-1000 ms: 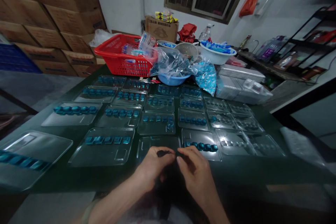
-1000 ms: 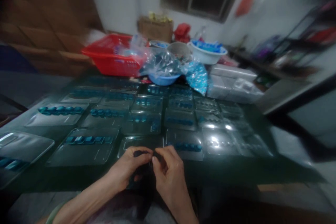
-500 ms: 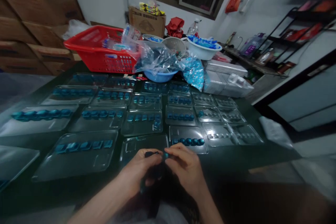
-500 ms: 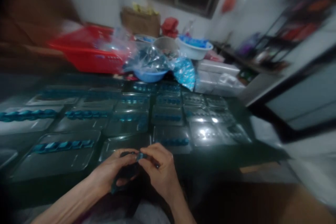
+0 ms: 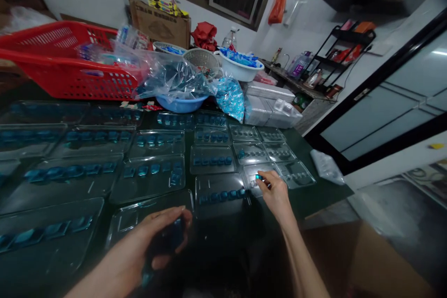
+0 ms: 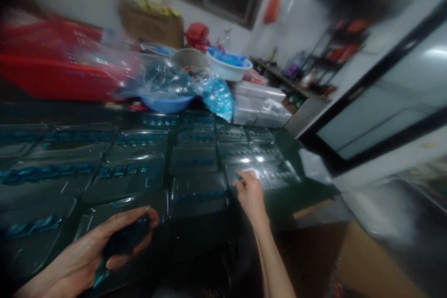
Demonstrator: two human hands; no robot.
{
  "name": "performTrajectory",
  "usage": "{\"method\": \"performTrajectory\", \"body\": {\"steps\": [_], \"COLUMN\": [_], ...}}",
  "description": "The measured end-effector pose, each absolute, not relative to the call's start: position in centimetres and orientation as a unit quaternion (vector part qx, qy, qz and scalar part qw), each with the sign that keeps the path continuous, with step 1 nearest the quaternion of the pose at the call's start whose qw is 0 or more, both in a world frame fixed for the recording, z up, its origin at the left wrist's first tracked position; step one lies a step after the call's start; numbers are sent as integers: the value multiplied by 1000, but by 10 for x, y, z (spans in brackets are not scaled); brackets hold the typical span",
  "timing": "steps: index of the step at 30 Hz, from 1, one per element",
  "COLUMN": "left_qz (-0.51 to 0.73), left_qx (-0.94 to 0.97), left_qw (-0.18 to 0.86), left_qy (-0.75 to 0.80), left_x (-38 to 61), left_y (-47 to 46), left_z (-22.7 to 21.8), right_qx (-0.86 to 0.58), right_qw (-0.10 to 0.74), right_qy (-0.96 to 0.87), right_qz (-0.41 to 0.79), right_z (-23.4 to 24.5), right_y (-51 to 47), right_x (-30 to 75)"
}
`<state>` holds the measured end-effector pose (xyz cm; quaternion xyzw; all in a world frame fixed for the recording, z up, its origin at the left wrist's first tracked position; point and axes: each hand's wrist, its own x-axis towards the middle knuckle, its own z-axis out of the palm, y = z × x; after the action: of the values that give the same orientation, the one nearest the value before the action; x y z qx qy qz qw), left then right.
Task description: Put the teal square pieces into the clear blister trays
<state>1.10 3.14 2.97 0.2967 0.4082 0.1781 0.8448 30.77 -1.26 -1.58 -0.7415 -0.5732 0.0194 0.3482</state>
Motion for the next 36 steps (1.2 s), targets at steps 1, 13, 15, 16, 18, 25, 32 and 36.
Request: {"method": "performTrajectory", "body": {"steps": [1,13,15,16,18,25,32,36], "left_qz": [182,191,188,185,187,187,197,206], "left_qx": [289,311,318,321,321,298,243,222], "left_qw": [840,814,819,821,821,820,842,852], "left_qy": [422,453,439,435,434,452,439,428], "left_x": [10,14,15,15,16,13,11,10], "left_y": [32,36,36,36,34,30,34,38], "left_z": [30,38,38,38,37,35,26,18], "right_qx": [-744,-767,-771,-775,-783,-781,-749,-741], "right_qw": [336,212,201,196,188,163,145,147], "right_qy": [-578,-605,-604,-601,-593,-604,-645,-653], "right_qz": [21,21,19,15,6,8,38,45], "right_z": [-21,-22,-23,-24,-25,-25,-19,-20], "right_y": [-9,-7,-7,-7,-7,-6,-7,-6], "right_x": [315,321,320,320,317,311,316,317]}}
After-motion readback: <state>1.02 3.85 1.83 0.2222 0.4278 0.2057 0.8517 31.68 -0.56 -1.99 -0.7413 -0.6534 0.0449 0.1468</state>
